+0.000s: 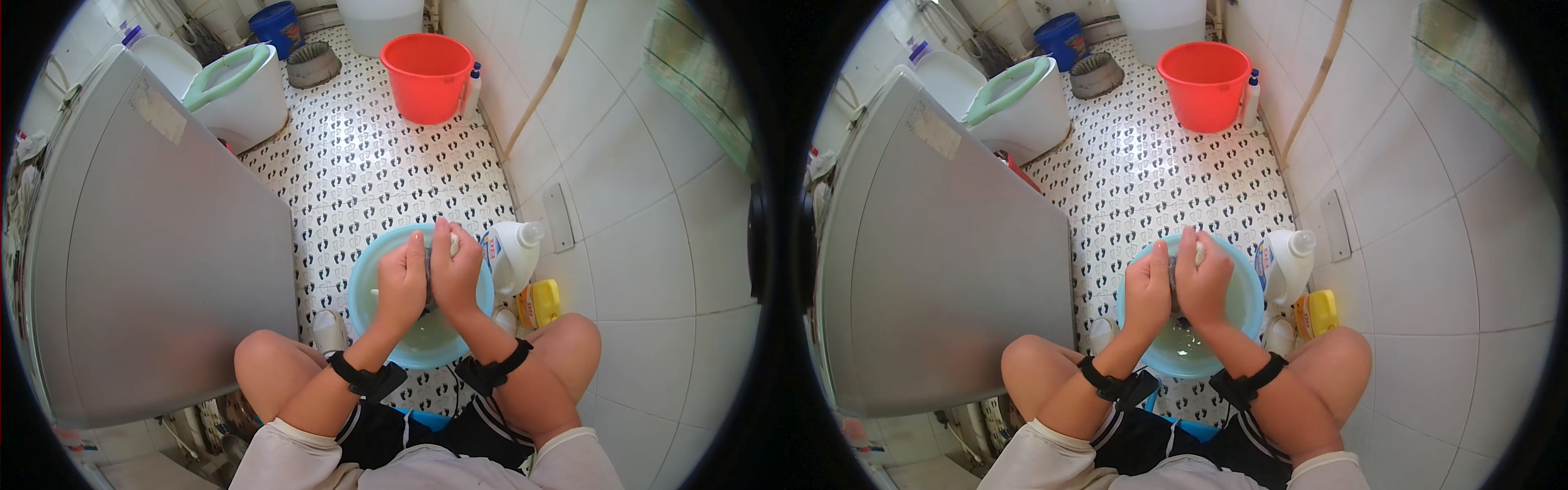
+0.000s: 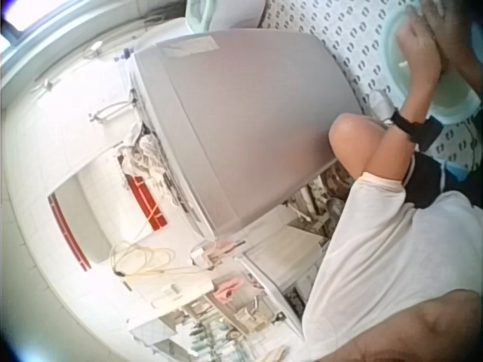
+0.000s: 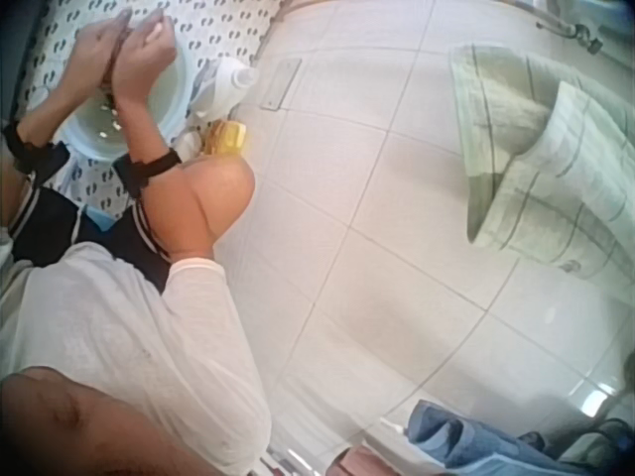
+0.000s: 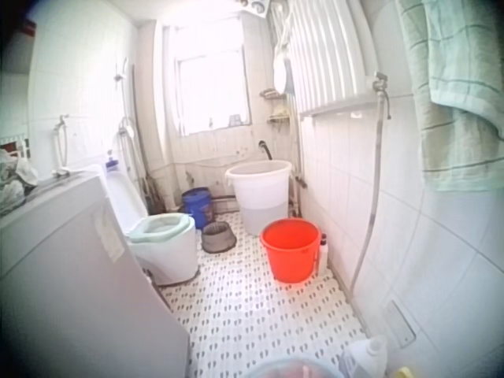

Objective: The person washes a piece of white clothing by hand in a blue basin filled with soapy water, rubbing the fabric together repeatedly.

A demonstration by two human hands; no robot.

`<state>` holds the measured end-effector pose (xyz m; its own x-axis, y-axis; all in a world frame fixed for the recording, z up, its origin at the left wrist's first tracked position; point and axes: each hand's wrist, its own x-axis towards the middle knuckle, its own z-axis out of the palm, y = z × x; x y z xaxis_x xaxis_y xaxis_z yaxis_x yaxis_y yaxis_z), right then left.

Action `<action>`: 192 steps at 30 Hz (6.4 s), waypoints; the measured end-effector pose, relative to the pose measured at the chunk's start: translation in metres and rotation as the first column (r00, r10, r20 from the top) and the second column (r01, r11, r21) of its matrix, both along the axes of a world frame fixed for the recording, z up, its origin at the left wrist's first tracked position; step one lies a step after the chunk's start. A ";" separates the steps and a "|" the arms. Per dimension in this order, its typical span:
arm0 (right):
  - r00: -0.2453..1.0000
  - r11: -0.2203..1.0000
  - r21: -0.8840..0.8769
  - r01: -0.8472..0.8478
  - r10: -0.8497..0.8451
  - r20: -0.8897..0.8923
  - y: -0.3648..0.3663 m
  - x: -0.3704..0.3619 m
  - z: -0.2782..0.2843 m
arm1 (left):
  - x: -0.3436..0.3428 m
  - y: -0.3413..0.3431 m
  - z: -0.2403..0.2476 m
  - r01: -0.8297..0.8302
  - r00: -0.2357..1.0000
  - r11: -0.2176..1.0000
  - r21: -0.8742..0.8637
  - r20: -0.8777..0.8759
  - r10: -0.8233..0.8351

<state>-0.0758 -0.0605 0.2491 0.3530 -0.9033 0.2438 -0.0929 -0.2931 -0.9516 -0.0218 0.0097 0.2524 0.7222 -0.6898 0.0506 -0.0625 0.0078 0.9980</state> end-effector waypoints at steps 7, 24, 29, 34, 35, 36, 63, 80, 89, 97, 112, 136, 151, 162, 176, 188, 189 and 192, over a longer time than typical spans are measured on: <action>0.998 0.999 -0.023 -0.028 0.029 0.055 0.011 0.002 0.003 | 0.005 -0.005 -0.014 -0.031 0.994 0.999 0.043 -0.108 0.036; 0.996 0.996 -0.050 -0.074 0.077 0.049 0.008 0.008 -0.009 | 0.010 -0.007 -0.016 -0.020 0.981 1.000 0.000 -0.194 0.019; 1.000 1.000 -0.010 -0.022 0.022 0.007 0.006 0.004 -0.004 | 0.008 -0.006 -0.012 0.019 0.999 1.000 0.011 -0.040 -0.018; 1.000 0.997 -0.079 -0.024 0.025 0.003 0.002 0.004 -0.002 | 0.004 -0.005 -0.008 0.003 0.995 1.000 0.010 -0.096 -0.002; 1.000 1.000 -0.011 -0.004 0.004 0.011 -0.003 0.004 -0.002 | 0.005 -0.005 -0.008 0.003 0.996 1.000 0.009 -0.094 -0.002; 1.000 0.998 0.058 0.017 -0.018 0.018 -0.006 0.004 -0.001 | 0.007 -0.004 -0.009 -0.005 0.998 1.000 0.023 -0.059 0.007; 1.000 0.996 0.084 0.022 -0.023 0.007 -0.011 0.003 -0.013 | 0.004 -0.007 -0.006 0.050 0.993 0.998 0.042 -0.107 -0.045; 1.000 1.000 -0.006 0.027 -0.027 -0.002 0.005 0.009 -0.018 | 0.014 -0.007 -0.019 -0.008 0.999 0.995 0.104 -0.051 0.013; 0.997 0.998 -0.030 -0.061 0.063 0.042 0.000 0.005 -0.010 | 0.008 -0.004 -0.006 -0.012 0.997 0.998 0.069 -0.075 0.018; 0.991 0.992 -0.027 -0.122 0.123 0.043 0.010 0.003 -0.004 | 0.009 -0.001 -0.010 -0.016 0.991 1.000 0.014 -0.133 0.018; 0.995 0.997 -0.035 -0.071 0.073 0.061 0.008 0.002 -0.002 | 0.009 -0.004 -0.013 -0.012 0.999 1.000 0.027 -0.042 0.013; 0.999 0.999 -0.003 -0.047 0.047 -0.009 -0.002 -0.003 -0.004 | 0.004 -0.005 -0.013 0.001 0.997 0.996 0.084 -0.071 0.005; 0.999 0.998 -0.042 -0.039 0.039 0.018 0.006 0.001 -0.012 | 0.003 -0.005 -0.020 -0.108 0.994 0.994 0.022 0.014 0.108; 0.998 0.995 0.073 -0.066 0.065 0.027 0.006 -0.002 -0.005 | 0.009 -0.005 -0.011 -0.049 0.999 0.998 0.044 0.010 0.049; 1.000 0.999 0.045 -0.029 0.030 -0.008 0.001 -0.010 -0.005 | -0.003 -0.007 -0.008 -0.015 1.000 0.999 0.038 -0.002 0.015; 1.000 0.997 0.068 -0.024 0.025 -0.016 -0.002 -0.010 0.001 | -0.002 -0.005 -0.010 0.020 1.000 0.999 0.031 -0.016 -0.020; 0.998 0.998 0.040 -0.058 0.057 0.022 0.005 -0.007 0.000 | 0.003 -0.004 -0.013 -0.017 1.000 0.998 0.055 -0.025 0.018; 0.997 0.997 -0.005 -0.073 0.073 0.027 0.003 -0.007 -0.006 | -0.003 -0.005 -0.016 -0.041 0.999 0.996 0.075 0.008 0.040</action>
<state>-0.0830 -0.0574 0.2429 0.4114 -0.8742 0.2580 -0.0452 -0.3022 -0.9522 -0.0249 0.0047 0.2368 0.7494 -0.6621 0.0044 -0.0678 -0.0701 0.9952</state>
